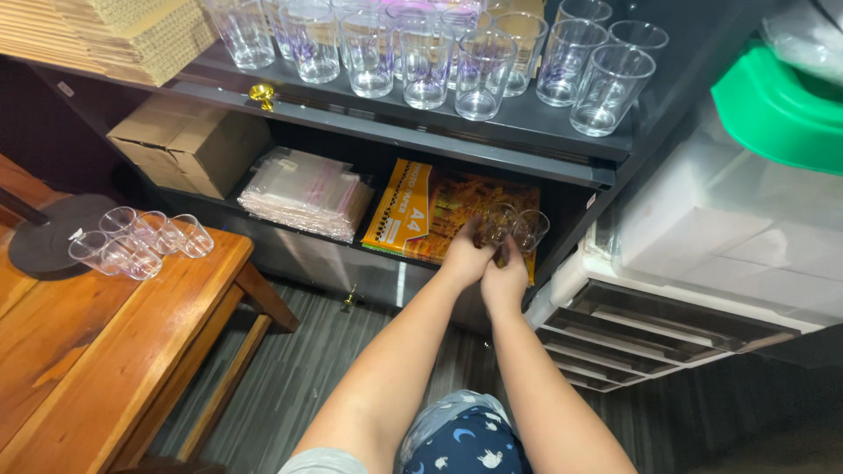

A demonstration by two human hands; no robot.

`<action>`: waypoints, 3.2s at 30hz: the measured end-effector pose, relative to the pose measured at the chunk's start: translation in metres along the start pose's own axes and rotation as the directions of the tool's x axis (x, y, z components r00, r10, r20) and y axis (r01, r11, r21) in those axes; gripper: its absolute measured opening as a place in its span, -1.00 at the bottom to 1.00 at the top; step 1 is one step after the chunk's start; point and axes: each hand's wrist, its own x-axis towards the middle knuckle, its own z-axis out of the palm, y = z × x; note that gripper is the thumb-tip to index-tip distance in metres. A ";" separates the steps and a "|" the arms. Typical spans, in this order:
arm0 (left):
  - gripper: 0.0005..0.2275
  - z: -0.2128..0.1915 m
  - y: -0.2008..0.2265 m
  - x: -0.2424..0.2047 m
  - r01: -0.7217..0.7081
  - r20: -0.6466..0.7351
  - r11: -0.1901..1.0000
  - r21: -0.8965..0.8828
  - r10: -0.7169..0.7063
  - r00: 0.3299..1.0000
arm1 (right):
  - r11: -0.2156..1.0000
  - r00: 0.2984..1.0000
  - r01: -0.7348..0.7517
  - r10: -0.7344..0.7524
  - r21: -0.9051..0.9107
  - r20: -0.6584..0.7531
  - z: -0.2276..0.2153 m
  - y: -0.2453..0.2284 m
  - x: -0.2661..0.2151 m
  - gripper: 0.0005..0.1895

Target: The person repeatedly picks up small clear glasses from a shelf and places them on a wooden table, arranging them in a grid pattern. The person then retrieves a cardboard box from the shelf and opens it on the table.

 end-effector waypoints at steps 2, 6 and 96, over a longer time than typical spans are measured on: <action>-0.35 -0.001 0.003 -0.004 -0.002 0.000 1.000 -0.010 0.002 1.000 | 1.000 1.000 0.003 -0.003 0.014 -0.001 -0.002 -0.001 -0.001 -0.40; -0.41 0.001 0.018 -0.010 -0.034 -0.003 0.999 -0.018 0.034 0.999 | 0.998 1.000 0.013 -0.013 0.069 -0.004 -0.003 -0.011 -0.007 -0.39; -0.41 -0.370 -0.107 -0.303 0.003 -0.738 0.993 -0.121 -0.092 0.668 | 0.941 0.658 0.089 -0.302 0.328 0.690 0.207 -0.195 -0.355 -0.40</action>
